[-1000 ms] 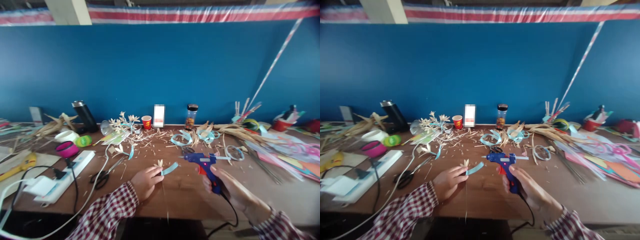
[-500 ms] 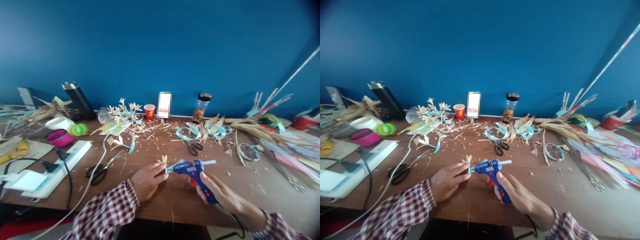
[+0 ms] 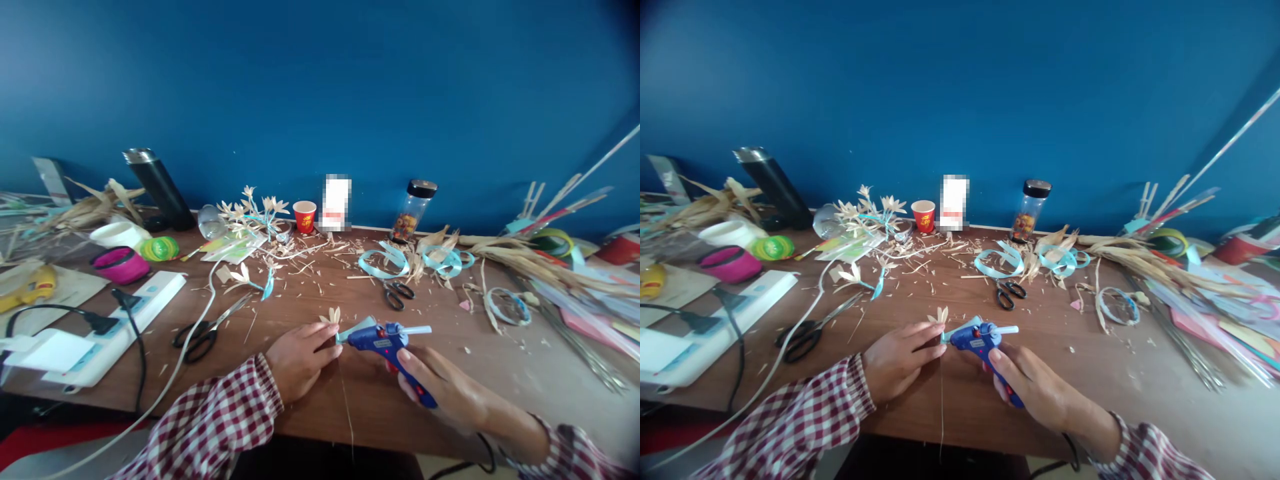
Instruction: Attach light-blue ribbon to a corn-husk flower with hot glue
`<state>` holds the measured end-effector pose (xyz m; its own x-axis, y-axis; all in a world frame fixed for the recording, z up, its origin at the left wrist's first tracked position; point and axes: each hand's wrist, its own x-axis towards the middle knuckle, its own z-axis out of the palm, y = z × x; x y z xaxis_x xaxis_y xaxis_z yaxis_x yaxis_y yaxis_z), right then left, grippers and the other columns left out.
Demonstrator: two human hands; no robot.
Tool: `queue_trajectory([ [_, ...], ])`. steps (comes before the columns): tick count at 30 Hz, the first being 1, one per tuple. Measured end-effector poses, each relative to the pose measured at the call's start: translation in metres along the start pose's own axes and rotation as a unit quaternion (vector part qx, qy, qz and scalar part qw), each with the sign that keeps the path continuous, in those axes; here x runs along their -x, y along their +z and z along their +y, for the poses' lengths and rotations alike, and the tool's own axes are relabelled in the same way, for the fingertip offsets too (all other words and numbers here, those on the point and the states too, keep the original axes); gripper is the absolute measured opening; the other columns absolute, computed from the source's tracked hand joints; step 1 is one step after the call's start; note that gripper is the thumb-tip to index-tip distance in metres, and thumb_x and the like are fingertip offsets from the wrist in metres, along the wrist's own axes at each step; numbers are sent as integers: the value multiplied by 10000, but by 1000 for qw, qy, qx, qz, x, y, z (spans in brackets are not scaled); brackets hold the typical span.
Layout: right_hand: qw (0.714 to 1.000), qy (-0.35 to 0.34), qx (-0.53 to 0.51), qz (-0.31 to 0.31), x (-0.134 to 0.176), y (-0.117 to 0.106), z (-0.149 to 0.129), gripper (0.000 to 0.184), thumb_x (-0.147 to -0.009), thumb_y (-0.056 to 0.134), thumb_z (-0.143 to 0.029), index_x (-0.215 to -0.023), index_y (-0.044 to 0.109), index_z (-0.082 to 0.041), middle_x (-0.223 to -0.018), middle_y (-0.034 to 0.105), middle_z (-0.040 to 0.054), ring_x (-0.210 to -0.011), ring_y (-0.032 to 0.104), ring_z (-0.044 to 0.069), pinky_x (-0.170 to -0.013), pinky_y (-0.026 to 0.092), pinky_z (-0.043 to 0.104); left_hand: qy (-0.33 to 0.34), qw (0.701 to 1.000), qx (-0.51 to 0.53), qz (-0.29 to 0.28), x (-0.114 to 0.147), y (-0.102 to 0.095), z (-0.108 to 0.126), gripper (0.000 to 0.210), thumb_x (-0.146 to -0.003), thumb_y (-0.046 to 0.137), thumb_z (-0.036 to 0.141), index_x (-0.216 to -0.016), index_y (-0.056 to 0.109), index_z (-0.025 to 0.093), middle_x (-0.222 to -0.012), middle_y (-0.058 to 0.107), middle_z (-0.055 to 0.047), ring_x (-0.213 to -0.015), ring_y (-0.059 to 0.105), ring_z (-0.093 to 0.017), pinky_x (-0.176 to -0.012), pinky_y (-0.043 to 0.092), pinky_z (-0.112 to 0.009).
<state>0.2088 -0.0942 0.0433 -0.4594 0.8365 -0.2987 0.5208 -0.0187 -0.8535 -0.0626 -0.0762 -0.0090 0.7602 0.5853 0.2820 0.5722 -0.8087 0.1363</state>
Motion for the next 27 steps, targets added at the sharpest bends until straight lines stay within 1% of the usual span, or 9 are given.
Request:
queue_trajectory([
  [5, 1000, -3, 18, 23, 0, -3, 1, 440, -925, 299, -503, -703, 523, -197, -581, 528, -10, -546, 471, 131, -598, 395, 278, 1, 1000, -7, -8, 0, 0, 0, 403, -789, 457, 103, -1179, 527, 176, -1326, 467, -131, -1212, 428, -251, -977, 418, -439],
  [9, 1000, -10, 10, 15, -2, -4, -3, 432, -932, 283, -490, -729, 531, -200, -556, 516, -19, -522, 462, 131, -577, 391, 279, 2, 1000, -13, 1, 0, 2, 0, 385, -801, 455, 114, -1173, 533, 180, -1320, 477, -128, -1212, 432, -248, -982, 413, -437],
  [13, 999, -25, 27, 26, -3, -2, -6, 435, -920, 312, -502, -665, 505, -208, -563, 523, -13, -531, 473, 133, -594, 394, 283, -13, 1000, -14, 8, 0, 2, 1, 389, -787, 461, 102, -1159, 545, 180, -1314, 482, -118, -1201, 441, -254, -976, 417, -441],
  [19, 999, 4, 26, 20, -5, -7, -6, 460, -927, 261, -518, -695, 491, -194, -542, 502, -27, -514, 462, 119, -575, 399, 266, 5, 1000, -8, -6, 1, 1, -1, 395, -781, 463, 108, -1163, 540, 171, -1334, 460, -137, -1216, 432, -256, -979, 417, -449],
  [23, 999, 1, 31, 17, -5, -3, -7, 471, -934, 244, -511, -692, 493, -192, -554, 509, -25, -527, 469, 120, -585, 394, 267, 3, 1000, -7, -2, 1, 3, -2, 396, -788, 458, 111, -1171, 540, 174, -1334, 463, -139, -1224, 424, -257, -976, 420, -450],
  [27, 998, -14, 55, 32, -7, 1, -4, 464, -936, 255, -499, -662, 484, -203, -560, 520, -18, -540, 488, 130, -615, 407, 276, -3, 1000, -3, 0, 2, 3, -1, 408, -780, 463, 104, -1174, 541, 177, -1338, 463, -134, -1229, 418, -251, -988, 410, -450],
])
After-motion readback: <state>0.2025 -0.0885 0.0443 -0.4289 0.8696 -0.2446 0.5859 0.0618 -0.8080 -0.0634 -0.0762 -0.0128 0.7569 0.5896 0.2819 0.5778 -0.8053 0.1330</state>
